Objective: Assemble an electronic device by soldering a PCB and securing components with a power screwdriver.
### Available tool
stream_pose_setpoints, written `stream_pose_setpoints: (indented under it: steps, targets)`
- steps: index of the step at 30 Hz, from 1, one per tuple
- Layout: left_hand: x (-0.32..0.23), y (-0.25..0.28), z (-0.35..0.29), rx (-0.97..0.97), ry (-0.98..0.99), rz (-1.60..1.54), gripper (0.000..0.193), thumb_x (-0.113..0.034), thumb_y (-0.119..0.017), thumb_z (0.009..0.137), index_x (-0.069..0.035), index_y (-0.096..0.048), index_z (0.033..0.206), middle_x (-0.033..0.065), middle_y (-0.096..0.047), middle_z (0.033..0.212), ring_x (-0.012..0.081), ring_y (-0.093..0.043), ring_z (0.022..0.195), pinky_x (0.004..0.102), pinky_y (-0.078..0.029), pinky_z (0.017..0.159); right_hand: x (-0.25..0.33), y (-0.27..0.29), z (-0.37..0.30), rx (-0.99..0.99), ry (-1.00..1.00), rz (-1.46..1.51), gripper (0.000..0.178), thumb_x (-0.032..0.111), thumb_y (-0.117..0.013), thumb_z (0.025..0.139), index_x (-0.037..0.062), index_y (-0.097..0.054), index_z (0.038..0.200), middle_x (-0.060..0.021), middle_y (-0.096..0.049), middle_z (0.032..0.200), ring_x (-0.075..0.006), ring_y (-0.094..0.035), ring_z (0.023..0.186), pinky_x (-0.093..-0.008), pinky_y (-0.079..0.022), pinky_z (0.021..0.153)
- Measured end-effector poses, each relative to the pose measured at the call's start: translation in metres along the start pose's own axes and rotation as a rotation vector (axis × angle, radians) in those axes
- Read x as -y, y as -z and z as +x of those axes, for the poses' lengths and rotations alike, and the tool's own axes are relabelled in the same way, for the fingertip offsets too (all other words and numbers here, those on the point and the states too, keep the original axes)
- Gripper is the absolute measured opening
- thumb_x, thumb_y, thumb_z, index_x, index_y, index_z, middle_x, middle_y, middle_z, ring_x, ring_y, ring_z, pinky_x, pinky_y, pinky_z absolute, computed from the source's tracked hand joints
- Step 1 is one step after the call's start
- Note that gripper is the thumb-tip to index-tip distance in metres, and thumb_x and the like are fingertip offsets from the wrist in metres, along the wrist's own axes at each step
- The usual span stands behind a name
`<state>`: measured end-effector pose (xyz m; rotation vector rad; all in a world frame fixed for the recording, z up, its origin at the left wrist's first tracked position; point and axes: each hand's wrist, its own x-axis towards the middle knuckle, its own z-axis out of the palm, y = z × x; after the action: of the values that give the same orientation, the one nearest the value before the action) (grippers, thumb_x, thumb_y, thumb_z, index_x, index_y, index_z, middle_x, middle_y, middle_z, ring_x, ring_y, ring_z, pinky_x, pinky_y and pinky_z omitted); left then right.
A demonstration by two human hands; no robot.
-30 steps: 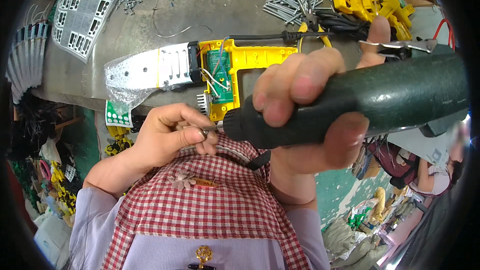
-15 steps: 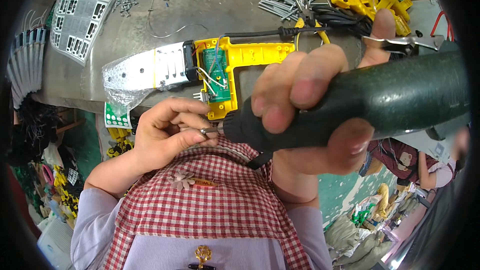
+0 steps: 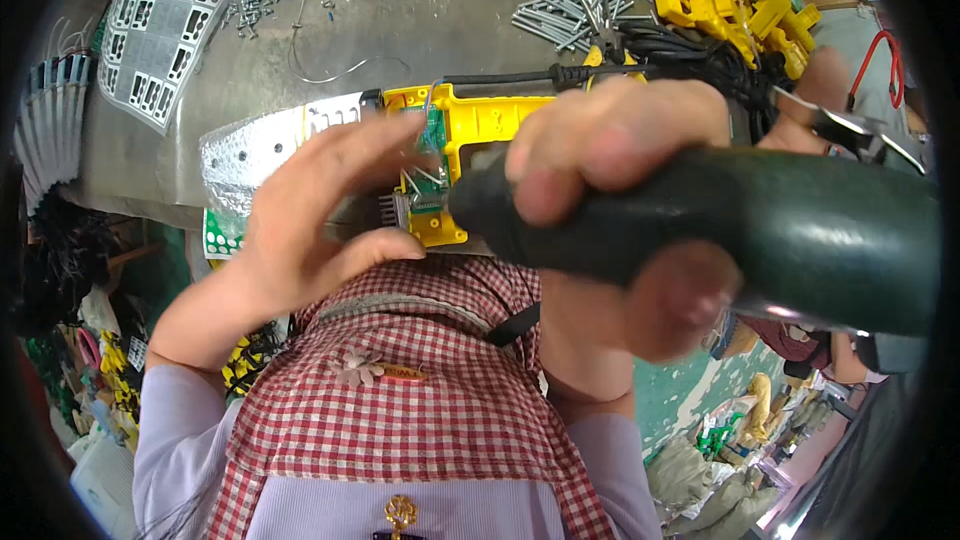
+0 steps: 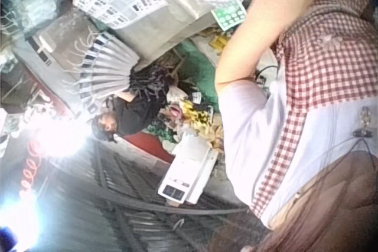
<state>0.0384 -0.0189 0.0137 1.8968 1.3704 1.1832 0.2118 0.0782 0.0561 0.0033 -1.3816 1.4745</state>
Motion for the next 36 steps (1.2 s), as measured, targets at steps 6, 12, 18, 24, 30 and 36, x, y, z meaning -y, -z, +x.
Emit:
stream_pose_setpoints:
  steps: [6, 12, 18, 24, 30, 36]
  targets:
    - [0.030, 0.020, 0.023, 0.258, -0.089, 0.513, 0.063, -0.021, -0.081, 0.057, -0.012, -0.056, 0.114, 0.0127, -0.040, 0.139, 0.0354, -0.035, 0.132, 0.0565, -0.026, 0.109, -0.028, 0.011, -0.016, -0.172, -0.039, -0.331, 0.045, 0.038, -0.065, 0.088, -0.0012, -0.048, 0.099, -0.0116, -0.059, 0.080, -0.0197, -0.060, 0.072, -0.0302, -0.051, 0.069]
    - [0.045, 0.010, 0.023, 0.217, -0.122, 0.454, 0.050, -0.005, -0.076, 0.059, -0.009, -0.057, 0.105, 0.0137, -0.049, 0.124, 0.0348, -0.046, 0.117, 0.0470, -0.039, 0.100, -0.040, 0.002, -0.013, -0.110, -0.024, -0.327, 0.037, 0.028, -0.066, 0.088, -0.0019, -0.048, 0.098, -0.0109, -0.059, 0.081, -0.0170, -0.060, 0.072, -0.0285, -0.051, 0.070]
    - [0.044, 0.006, 0.023, 0.212, -0.081, 0.405, 0.044, -0.003, -0.072, 0.058, -0.005, -0.058, 0.099, 0.0128, -0.052, 0.115, 0.0321, -0.053, 0.100, 0.0396, -0.047, 0.084, -0.042, -0.005, -0.016, -0.053, -0.066, -0.320, 0.036, 0.023, -0.072, 0.082, 0.0002, -0.049, 0.098, -0.0077, -0.061, 0.081, -0.0148, -0.061, 0.075, -0.0265, -0.049, 0.073]
    - [0.044, 0.008, 0.022, 0.205, -0.063, 0.432, 0.040, -0.004, -0.071, 0.058, -0.005, -0.058, 0.095, 0.0122, -0.054, 0.112, 0.0312, -0.054, 0.099, 0.0401, -0.048, 0.083, -0.045, -0.001, -0.014, 0.053, -0.178, -0.611, 0.048, 0.046, -0.063, 0.086, 0.0003, -0.048, 0.089, -0.0081, -0.052, 0.075, -0.0179, -0.057, 0.065, -0.0274, -0.047, 0.061]
    - [0.038, 0.007, 0.027, 0.222, -0.068, 0.442, 0.039, -0.006, -0.071, 0.059, -0.006, -0.058, 0.095, 0.0120, -0.054, 0.112, 0.0308, -0.054, 0.099, 0.0400, -0.048, 0.083, -0.057, 0.001, -0.011, -0.070, 0.001, -0.242, 0.059, -0.003, -0.066, 0.076, -0.0060, -0.033, 0.124, -0.0121, -0.058, 0.085, -0.0177, -0.061, 0.072, -0.0298, -0.053, 0.067]
    - [0.041, 0.010, 0.026, 0.289, -0.021, 0.441, 0.049, -0.007, -0.073, 0.060, -0.008, -0.058, 0.107, 0.0136, -0.051, 0.118, 0.0328, -0.053, 0.105, 0.0421, -0.045, 0.089, -0.050, 0.025, -0.015, -0.318, -0.048, -0.065, 0.072, 0.008, -0.061, 0.084, 0.0017, -0.016, 0.141, -0.0133, -0.058, 0.089, -0.0197, -0.059, 0.071, -0.0321, -0.052, 0.066]
